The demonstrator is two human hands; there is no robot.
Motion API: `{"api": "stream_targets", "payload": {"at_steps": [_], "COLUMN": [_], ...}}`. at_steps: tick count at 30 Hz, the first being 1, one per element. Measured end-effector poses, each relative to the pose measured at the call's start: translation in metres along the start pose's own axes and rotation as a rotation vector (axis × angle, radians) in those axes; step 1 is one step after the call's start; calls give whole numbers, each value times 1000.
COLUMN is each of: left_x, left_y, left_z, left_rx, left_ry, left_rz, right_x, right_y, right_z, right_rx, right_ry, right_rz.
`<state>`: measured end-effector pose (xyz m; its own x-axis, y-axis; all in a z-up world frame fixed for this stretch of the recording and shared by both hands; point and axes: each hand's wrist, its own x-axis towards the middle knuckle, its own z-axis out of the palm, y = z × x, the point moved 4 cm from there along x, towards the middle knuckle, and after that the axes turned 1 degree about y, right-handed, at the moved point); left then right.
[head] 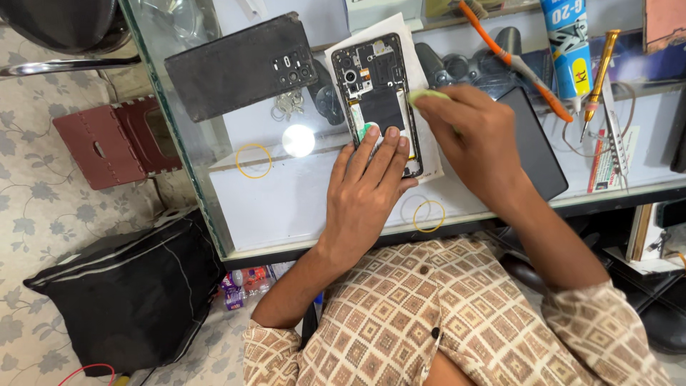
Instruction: The person applies adhesive to the back cover of a smartphone, presses it into place, and then uses a hot air gun to heat the edges of the phone's internal frame. They wipe the internal components with a cloth and continue heating different areas of the phone chassis.
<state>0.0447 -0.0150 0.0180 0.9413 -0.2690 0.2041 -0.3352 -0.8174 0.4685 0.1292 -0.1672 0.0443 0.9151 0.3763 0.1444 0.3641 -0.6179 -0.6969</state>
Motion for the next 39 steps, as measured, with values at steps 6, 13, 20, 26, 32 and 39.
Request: {"api": "stream_targets", "payload": {"at_steps": [6,13,20,26,32,39], "left_x": [-4,-4,-4,-5,-7,-10], "left_y": [-1,-1,-1,-2,-2,-3], "left_z": [2,3,3,5,6,10], "left_rx": [-13,-2,5,11,24,26], "left_ry": [-12,-26,-22,-18,-20,-22], "left_rz": [-6,-13,-6,-5,-2,9], "right_x": [-20,-60,-59,-46,-83,-90], "right_y": [0,-5,-13,-1,-7,-10], "right_z": [14,6,9,18,9,-7], "right_rx": [-69,-46,-106,-118,-58,-56], "right_ry": [-18,-146,-82,-12,-170,11], "right_rz": [-42,-2,-37,-32,11,113]}}
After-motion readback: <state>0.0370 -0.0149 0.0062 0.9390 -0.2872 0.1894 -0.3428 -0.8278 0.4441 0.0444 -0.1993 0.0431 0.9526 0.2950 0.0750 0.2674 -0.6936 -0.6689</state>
